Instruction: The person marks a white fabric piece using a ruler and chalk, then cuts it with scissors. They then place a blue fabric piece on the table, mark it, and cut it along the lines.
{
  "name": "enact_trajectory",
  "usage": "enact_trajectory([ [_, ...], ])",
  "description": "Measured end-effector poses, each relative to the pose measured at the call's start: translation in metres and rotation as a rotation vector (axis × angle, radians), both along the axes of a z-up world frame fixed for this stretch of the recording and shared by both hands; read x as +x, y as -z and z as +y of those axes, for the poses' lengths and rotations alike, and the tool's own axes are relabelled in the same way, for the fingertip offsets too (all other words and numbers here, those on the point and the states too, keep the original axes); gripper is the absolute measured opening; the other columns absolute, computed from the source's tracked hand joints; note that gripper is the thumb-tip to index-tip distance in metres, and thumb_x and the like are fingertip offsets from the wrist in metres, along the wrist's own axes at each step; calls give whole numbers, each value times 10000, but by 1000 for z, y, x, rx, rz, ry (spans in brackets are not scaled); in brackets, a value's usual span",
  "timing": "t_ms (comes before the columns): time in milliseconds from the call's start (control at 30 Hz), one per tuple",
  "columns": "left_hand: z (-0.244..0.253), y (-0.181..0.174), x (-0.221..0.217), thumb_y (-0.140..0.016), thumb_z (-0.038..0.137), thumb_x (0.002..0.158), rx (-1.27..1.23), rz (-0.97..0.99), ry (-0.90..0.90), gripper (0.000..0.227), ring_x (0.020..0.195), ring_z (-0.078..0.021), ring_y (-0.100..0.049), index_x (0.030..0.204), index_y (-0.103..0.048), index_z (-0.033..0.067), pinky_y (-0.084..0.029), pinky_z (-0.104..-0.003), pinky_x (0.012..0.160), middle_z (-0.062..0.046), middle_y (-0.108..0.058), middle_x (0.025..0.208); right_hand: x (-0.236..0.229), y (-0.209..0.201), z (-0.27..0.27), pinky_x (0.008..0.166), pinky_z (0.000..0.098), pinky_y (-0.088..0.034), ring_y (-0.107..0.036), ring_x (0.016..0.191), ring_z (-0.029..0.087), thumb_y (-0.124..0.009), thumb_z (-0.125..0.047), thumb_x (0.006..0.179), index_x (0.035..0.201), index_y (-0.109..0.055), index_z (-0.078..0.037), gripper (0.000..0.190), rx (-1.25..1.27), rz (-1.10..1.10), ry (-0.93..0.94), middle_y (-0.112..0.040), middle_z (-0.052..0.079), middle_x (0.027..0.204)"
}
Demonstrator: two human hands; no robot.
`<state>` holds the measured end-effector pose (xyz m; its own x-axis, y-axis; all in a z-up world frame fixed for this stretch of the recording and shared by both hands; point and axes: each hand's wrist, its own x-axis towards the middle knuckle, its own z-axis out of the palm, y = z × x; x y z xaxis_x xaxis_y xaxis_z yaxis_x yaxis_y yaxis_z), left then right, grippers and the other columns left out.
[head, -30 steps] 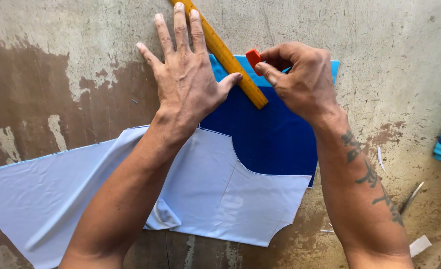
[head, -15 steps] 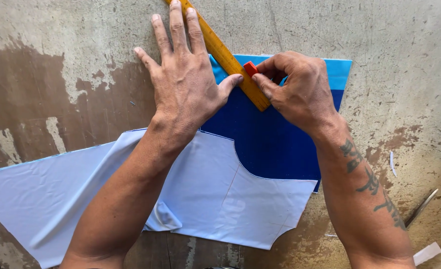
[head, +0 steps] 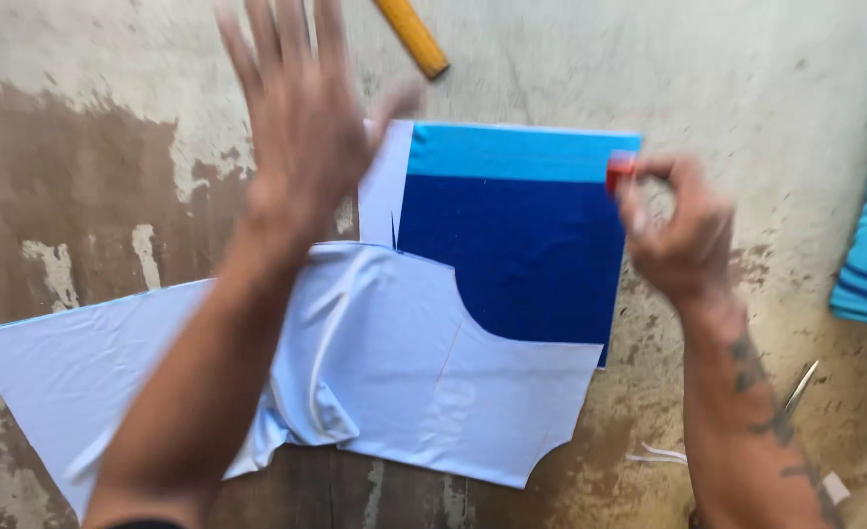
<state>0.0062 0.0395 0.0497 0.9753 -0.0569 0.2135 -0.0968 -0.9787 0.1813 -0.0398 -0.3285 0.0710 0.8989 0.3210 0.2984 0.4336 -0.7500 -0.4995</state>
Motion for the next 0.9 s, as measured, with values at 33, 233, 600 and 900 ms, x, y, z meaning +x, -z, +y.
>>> enact_trajectory([
  [33, -14, -20, -51, -866, 810, 1025, 24, 62, -28, 1099, 1511, -524, -379, 1647, -450, 5, -261, -672, 1227, -283, -439, 1649, -22, 10, -12, 1055, 554, -506, -703, 1093, 375, -729, -23, 1179, 1157, -643, 31, 104, -29, 103, -20, -731, 216, 1173],
  [233, -65, 24, -332, -893, 840, 618, 27, 283, -18, 1455, 1557, -488, -391, 1747, -323, 121, -377, -661, 1222, -235, -343, 1742, -80, 63, -59, 1295, 727, -261, -695, 1312, 439, -674, -101, 1097, 1209, -589, -46, 151, -196, 117, -44, -730, 193, 1394],
  [600, -34, 16, -424, -957, 368, 678, 177, 347, 23, 1088, 1578, -582, -432, 1679, -611, 118, -403, -706, 1243, -269, -461, 1759, -337, 8, -175, 1285, 735, -8, -760, 1150, 423, -628, -287, 1106, 1178, -634, -101, 199, -278, 430, 308, -802, 217, 1120],
  [900, -211, 48, -508, -787, 282, 956, -152, -11, 288, 445, 1481, -310, -582, 1395, -733, 225, -461, -478, 1262, -48, -620, 1554, -396, 0, -177, 754, 367, -713, -759, 862, 236, -758, -34, 1068, 1490, -536, 117, 501, 693, 763, 358, -722, 238, 1063],
])
